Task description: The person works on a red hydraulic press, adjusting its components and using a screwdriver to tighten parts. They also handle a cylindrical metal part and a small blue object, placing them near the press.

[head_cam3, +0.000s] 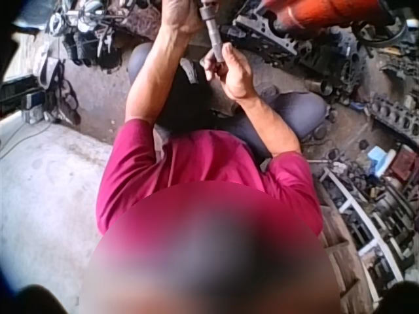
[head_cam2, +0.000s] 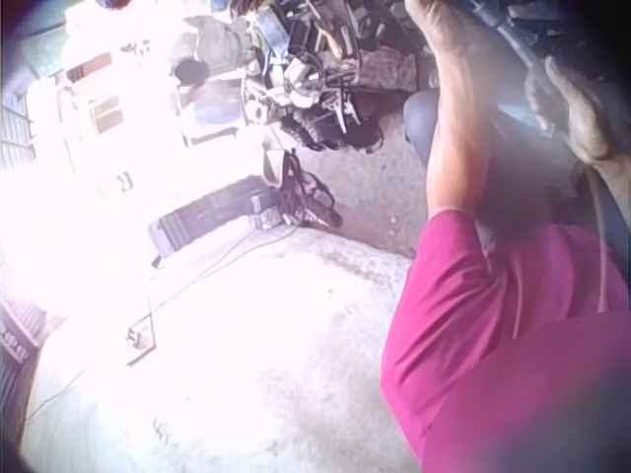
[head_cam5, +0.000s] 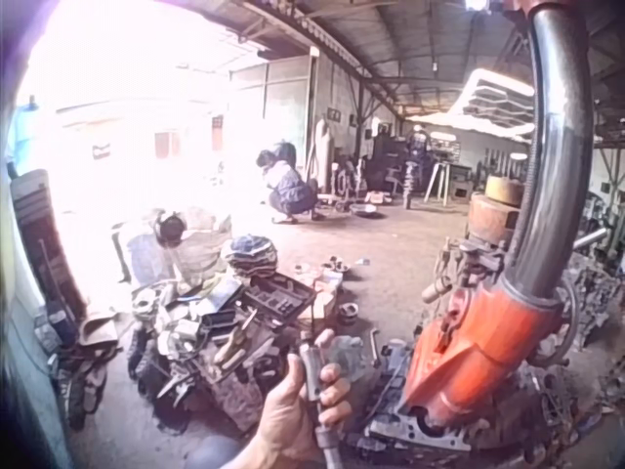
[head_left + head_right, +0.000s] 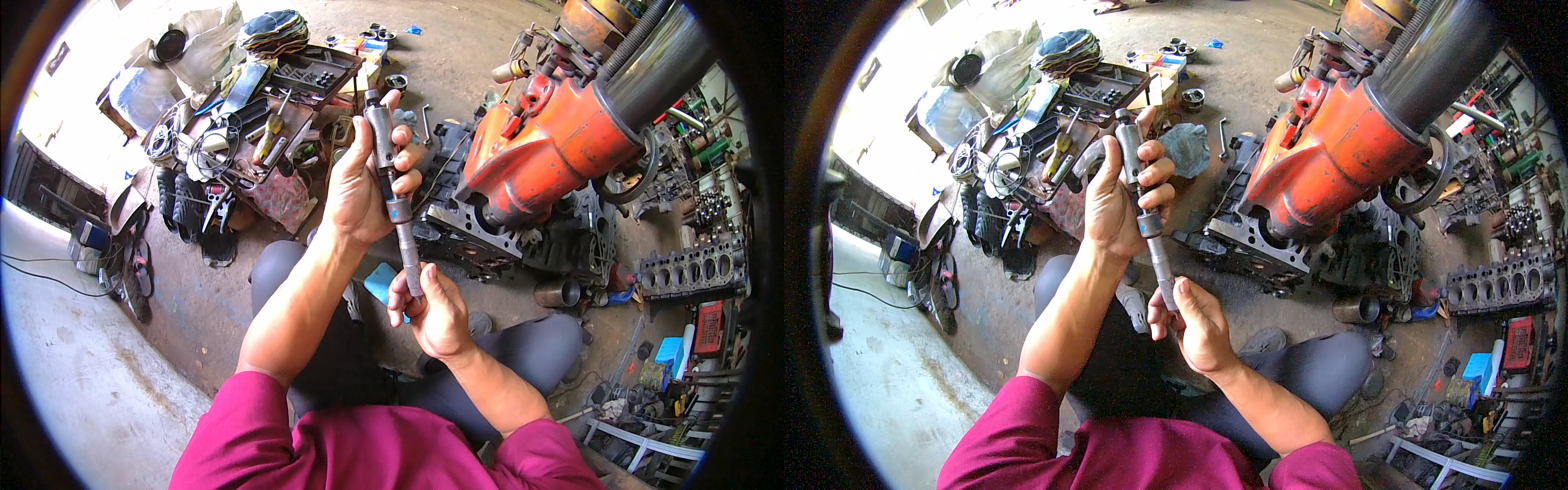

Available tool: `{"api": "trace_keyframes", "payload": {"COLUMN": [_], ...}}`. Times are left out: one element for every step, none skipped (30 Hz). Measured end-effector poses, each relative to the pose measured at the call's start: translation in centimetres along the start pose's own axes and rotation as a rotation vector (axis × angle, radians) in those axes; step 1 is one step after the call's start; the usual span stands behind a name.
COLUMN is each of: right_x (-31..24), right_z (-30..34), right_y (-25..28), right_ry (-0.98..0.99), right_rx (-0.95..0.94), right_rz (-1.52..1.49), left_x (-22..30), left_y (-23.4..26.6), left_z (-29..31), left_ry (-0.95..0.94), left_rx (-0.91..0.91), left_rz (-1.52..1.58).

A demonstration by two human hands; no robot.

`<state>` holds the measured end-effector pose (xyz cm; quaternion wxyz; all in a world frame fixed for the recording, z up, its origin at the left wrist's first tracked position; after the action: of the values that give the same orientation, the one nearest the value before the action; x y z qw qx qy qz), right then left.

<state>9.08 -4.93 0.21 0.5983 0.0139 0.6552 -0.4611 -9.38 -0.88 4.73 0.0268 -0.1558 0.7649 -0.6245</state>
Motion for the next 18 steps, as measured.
{"api": "trace_keyframes", "payload": {"right_x": [-0.02, -0.03, -0.04, -0.04, -0.02, -0.03, -0.04, -0.05, -0.05, -0.05, -0.05, -0.05, -0.05, -0.06, -0.07, -0.07, -0.07, -0.06], "right_z": [0.04, 0.08, 0.12, 0.17, 0.21, 0.22, 0.24, 0.26, 0.27, 0.3, 0.32, 0.32, 0.34, 0.33, 0.34, 0.34, 0.33, 0.33], "right_y": [0.0, -0.01, 0.0, 0.0, 0.0, 0.03, 0.04, 0.05, 0.06, 0.06, 0.05, 0.06, 0.05, 0.06, 0.06, 0.07, 0.08, 0.1], "right_ry": [0.0, -0.001, 0.0, 0.0, -0.004, 0.002, 0.006, 0.01, 0.011, 0.012, 0.015, 0.015, 0.017, 0.018, 0.018, 0.016, 0.015, 0.014], "right_rx": [-0.002, -0.004, -0.003, -0.001, -0.002, -0.007, -0.014, -0.021, -0.022, -0.023, -0.027, -0.024, -0.024, -0.026, -0.025, -0.026, -0.027, -0.027], "right_rz": [0.001, 0.002, 0.007, 0.011, 0.013, 0.038, 0.061, 0.084, 0.082, 0.08, 0.073, 0.08, 0.08, 0.072, 0.082, 0.082, 0.083, 0.084], "left_x": [0.01, 0.03, 0.04, 0.07, 0.1, 0.12, 0.14, 0.14, 0.14, 0.14, 0.14, 0.13, 0.12, 0.12, 0.12, 0.11, 0.12, 0.12], "left_y": [-0.02, -0.06, -0.08, -0.12, -0.14, -0.17, -0.19, -0.21, -0.23, -0.24, -0.24, -0.25, -0.24, -0.24, -0.24, -0.23, -0.23, -0.23], "left_z": [0.01, 0.04, 0.07, 0.09, 0.12, 0.13, 0.15, 0.17, 0.17, 0.18, 0.17, 0.17, 0.17, 0.15, 0.16, 0.14, 0.13, 0.13], "left_ry": [0.002, 0.004, 0.007, 0.009, 0.011, 0.011, 0.015, 0.017, 0.019, 0.022, 0.025, 0.028, 0.027, 0.026, 0.025, 0.027, 0.028, 0.028], "left_rx": [0.002, 0.005, 0.005, 0.004, -0.001, -0.004, -0.01, -0.014, -0.021, -0.022, -0.024, -0.027, -0.027, -0.028, -0.029, -0.032, -0.036, -0.037], "left_rz": [0.01, 0.021, 0.03, 0.034, 0.036, 0.038, 0.042, 0.045, 0.047, 0.054, 0.059, 0.064, 0.065, 0.066, 0.065, 0.07, 0.073, 0.071]}}
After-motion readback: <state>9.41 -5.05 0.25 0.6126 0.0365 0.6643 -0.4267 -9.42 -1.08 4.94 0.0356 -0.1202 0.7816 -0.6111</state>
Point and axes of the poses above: each hand's wrist, its own z-axis away from the middle knuckle, its own y-axis out of the back of the hand, x = y × z, the point moved 1 cm from there along -z, towards the middle knuckle, and after that the axes turned 4 degrees about x, right-handed, at the moved point
